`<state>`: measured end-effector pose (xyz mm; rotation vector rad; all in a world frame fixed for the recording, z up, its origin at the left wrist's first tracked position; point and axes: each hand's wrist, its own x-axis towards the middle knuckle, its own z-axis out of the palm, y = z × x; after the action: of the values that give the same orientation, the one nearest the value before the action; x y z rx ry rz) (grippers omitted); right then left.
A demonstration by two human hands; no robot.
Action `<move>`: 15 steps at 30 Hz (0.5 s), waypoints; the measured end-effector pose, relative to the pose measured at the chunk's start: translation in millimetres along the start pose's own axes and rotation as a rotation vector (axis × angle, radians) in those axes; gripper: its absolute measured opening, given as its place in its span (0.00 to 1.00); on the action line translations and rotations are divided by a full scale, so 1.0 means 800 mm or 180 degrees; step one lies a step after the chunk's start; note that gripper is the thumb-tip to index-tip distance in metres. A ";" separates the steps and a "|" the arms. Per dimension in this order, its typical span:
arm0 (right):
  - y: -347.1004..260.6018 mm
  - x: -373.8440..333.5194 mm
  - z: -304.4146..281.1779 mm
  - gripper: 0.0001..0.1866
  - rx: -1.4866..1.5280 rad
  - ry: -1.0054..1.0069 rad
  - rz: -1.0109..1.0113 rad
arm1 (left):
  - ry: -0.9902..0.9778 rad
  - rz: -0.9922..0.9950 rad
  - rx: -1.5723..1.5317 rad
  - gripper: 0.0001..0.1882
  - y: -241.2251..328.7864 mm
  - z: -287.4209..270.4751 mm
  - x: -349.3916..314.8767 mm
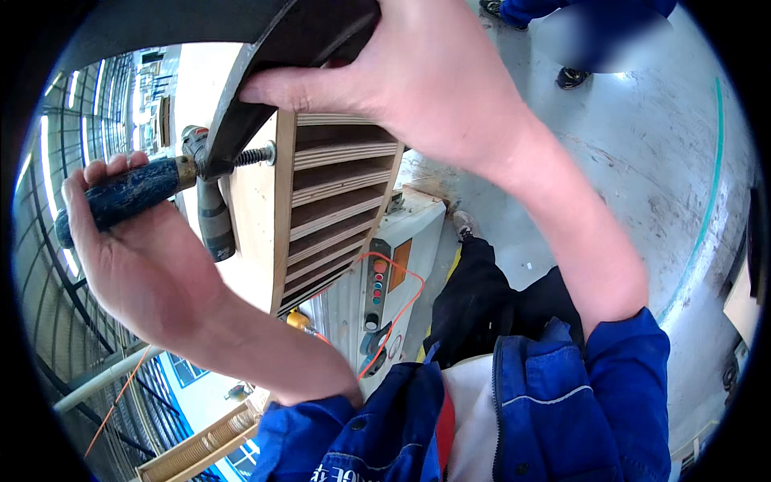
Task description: The person uses a cordless drill to drive screws into a wooden slatted structure, securing a curved metal frame to the wood. The person repeatedly positions the drill and fastens screws while a coworker assists by holding the frame steady.
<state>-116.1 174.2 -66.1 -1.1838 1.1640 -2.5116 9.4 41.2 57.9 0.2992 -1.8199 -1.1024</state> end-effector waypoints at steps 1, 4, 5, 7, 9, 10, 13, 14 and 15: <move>0.001 -0.001 0.000 0.10 -0.0055 -0.0005 0.0034 | 0.0202 0.0059 0.0097 0.10 -0.002 0.013 -0.005; 0.003 -0.001 -0.002 0.10 -0.0226 0.0013 0.0081 | 0.0618 0.0192 0.0085 0.12 -0.013 0.030 0.003; 0.002 0.000 -0.003 0.10 -0.0241 0.0012 0.0103 | 0.0634 0.0197 0.0078 0.13 -0.015 0.028 0.010; 0.001 0.002 -0.006 0.10 -0.0213 0.0010 0.0124 | 0.0417 0.0210 0.0037 0.17 -0.016 0.014 0.024; 0.000 0.003 -0.010 0.11 -0.0181 -0.0012 0.0121 | -0.0457 -0.0182 -0.0633 0.19 -0.012 -0.006 0.037; -0.001 0.002 -0.010 0.11 -0.0178 -0.0009 0.0125 | -0.0898 -0.0319 -0.0968 0.20 -0.010 -0.017 0.045; 0.002 -0.002 -0.013 0.11 -0.0132 -0.0016 0.0079 | -0.3011 -0.1213 -0.2000 0.22 -0.031 -0.040 0.100; 0.003 -0.003 -0.013 0.11 -0.0114 -0.0006 0.0068 | -0.3583 -0.1488 -0.2199 0.22 -0.041 -0.047 0.122; 0.004 -0.003 -0.011 0.11 -0.0061 -0.0003 0.0082 | -0.3701 -0.1405 -0.2242 0.23 -0.052 -0.055 0.142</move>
<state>-121.3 178.1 -73.3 -1.1670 1.1977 -2.4863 -23.4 -76.2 99.2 -0.5037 -2.1530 -2.4765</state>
